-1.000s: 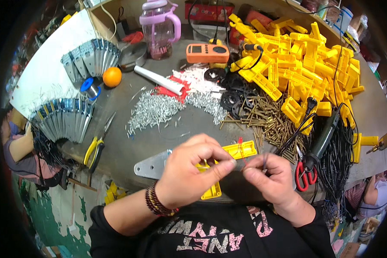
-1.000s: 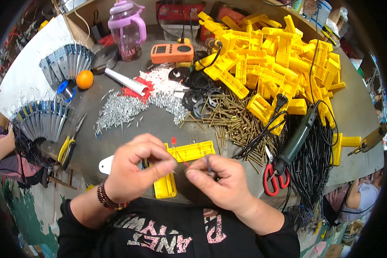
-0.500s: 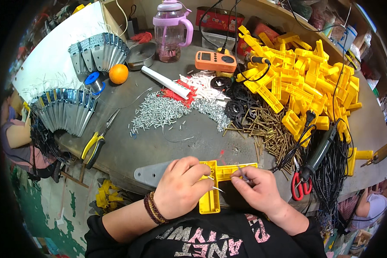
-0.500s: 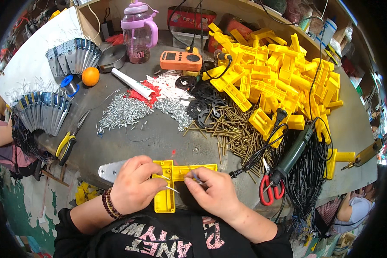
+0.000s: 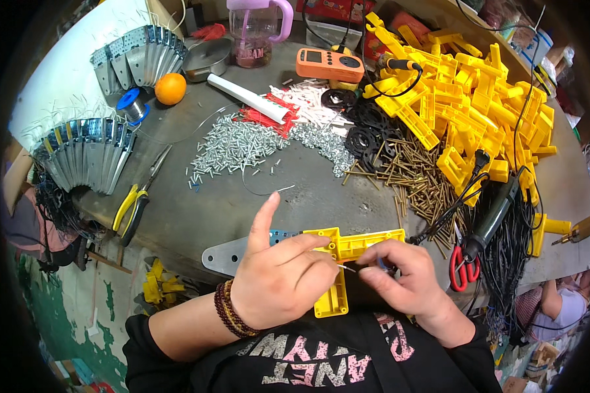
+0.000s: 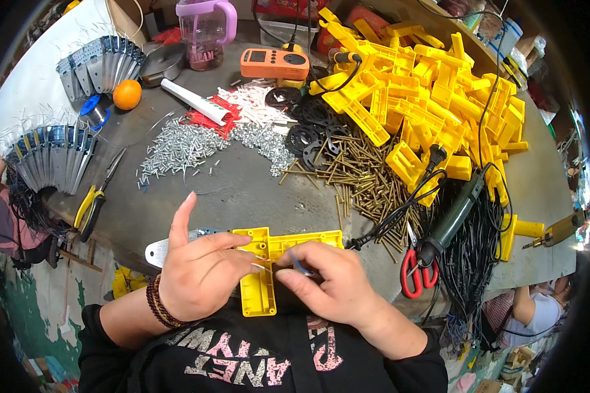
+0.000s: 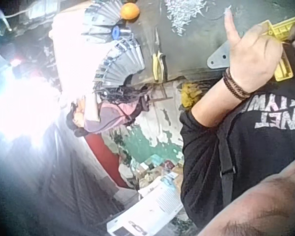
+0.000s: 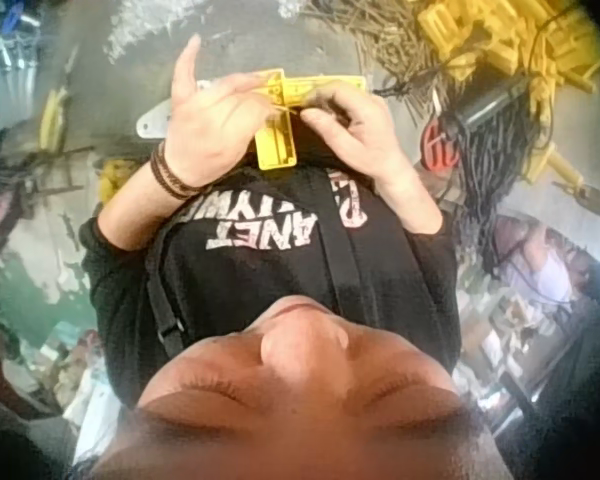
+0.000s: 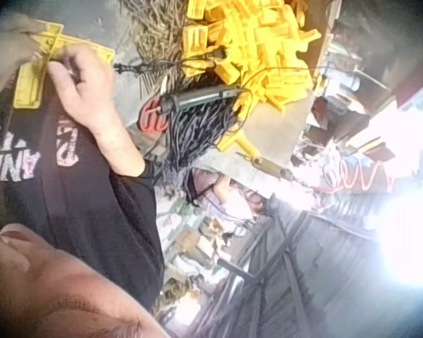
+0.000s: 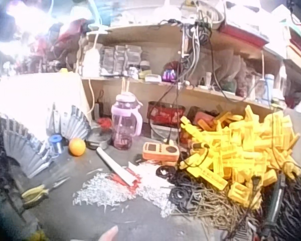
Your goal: The person is assembling a yellow plastic housing for a hardware tool, involving wiring, soldering, and screw installation.
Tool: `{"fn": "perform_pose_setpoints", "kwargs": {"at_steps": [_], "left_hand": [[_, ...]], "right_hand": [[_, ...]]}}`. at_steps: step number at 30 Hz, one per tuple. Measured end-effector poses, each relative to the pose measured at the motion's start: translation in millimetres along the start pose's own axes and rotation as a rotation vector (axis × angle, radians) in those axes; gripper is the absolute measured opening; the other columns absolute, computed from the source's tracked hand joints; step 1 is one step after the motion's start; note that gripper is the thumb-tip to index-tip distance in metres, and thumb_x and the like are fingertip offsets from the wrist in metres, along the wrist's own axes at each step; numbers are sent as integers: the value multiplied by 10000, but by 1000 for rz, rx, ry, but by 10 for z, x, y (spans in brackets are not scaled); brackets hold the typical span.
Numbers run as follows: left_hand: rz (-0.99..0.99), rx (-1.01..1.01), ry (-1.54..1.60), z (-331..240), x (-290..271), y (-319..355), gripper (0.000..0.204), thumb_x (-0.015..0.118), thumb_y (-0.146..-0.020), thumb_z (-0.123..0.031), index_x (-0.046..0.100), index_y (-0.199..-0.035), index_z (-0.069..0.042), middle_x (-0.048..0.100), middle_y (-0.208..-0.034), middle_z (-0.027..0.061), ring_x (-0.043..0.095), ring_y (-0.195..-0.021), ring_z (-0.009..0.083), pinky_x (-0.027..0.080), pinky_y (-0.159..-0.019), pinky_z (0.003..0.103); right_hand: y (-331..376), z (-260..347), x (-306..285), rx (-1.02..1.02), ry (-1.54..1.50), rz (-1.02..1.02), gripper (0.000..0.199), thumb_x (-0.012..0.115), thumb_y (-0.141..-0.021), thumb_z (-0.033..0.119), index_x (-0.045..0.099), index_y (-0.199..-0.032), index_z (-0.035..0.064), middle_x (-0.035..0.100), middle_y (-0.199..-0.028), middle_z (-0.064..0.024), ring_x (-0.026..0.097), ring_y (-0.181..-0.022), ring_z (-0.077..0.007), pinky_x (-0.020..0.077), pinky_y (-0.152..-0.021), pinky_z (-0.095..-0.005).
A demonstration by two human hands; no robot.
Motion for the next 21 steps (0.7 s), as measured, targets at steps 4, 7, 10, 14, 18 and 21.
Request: {"fn": "perform_pose_setpoints", "kwargs": {"at_steps": [4, 7, 10, 14, 18, 21], "left_hand": [[-99, -25, 20, -8, 37, 77, 47, 655, -798, -129, 690, -830, -123, 631, -751, 1, 646, -885, 140, 250, -1079, 686], [-105, -103, 91, 46, 59, 94, 73, 693, -779, -120, 706, -851, -124, 635, -756, -5, 647, -893, 141, 215, -1098, 683], [-124, -191, 198, 76, 51, 95, 80, 732, -759, -128, 703, -833, -121, 642, -769, -17, 646, -911, 148, 186, -1108, 678], [-137, -231, 252, 103, 57, 89, 93, 764, -742, -108, 697, -806, -121, 670, -781, -20, 660, -913, 180, 170, -1122, 646], [-153, -268, 289, 113, 59, 87, 93, 765, -740, -86, 688, -782, -116, 687, -770, -9, 673, -895, 207, 178, -1128, 617], [-137, -251, 291, 118, 77, 110, 84, 744, -767, -127, 686, -826, -115, 656, -779, -23, 648, -924, 175, 154, -1134, 626]], "right_hand": [[4, 62, -128, -191, -21, -21, 154, 758, -807, 125, 697, -910, 28, 648, -768, -56, 611, -639, -199, 479, -597, -295], [-2, 161, -73, -229, 19, 136, 194, 763, -799, 118, 716, -973, 46, 643, -750, -55, 622, -669, -197, 488, -618, -306], [4, 80, 14, -154, 20, 189, 300, 803, -764, 167, 727, -1040, 78, 608, -693, -45, 611, -650, -198, 485, -607, -304], [-33, -28, 52, 69, -89, 86, 263, 849, -728, 206, 693, -881, 59, 581, -659, 3, 552, -587, -102, 449, -550, -248], [-33, -145, 87, 203, -198, 114, 280, 853, -741, 189, 612, -775, 50, 616, -689, 24, 507, -582, -19, 422, -518, -207], [-35, -110, 89, 212, -158, 119, 245, 820, -788, 176, 639, -854, 24, 633, -707, 13, 527, -592, -18, 432, -529, -202]]}}
Point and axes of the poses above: each hand's wrist, its own y-axis away from the middle knuckle, its own x-axis out of the palm, z = x × y, the point moved 5 cm from there along -y, towards the middle knuckle
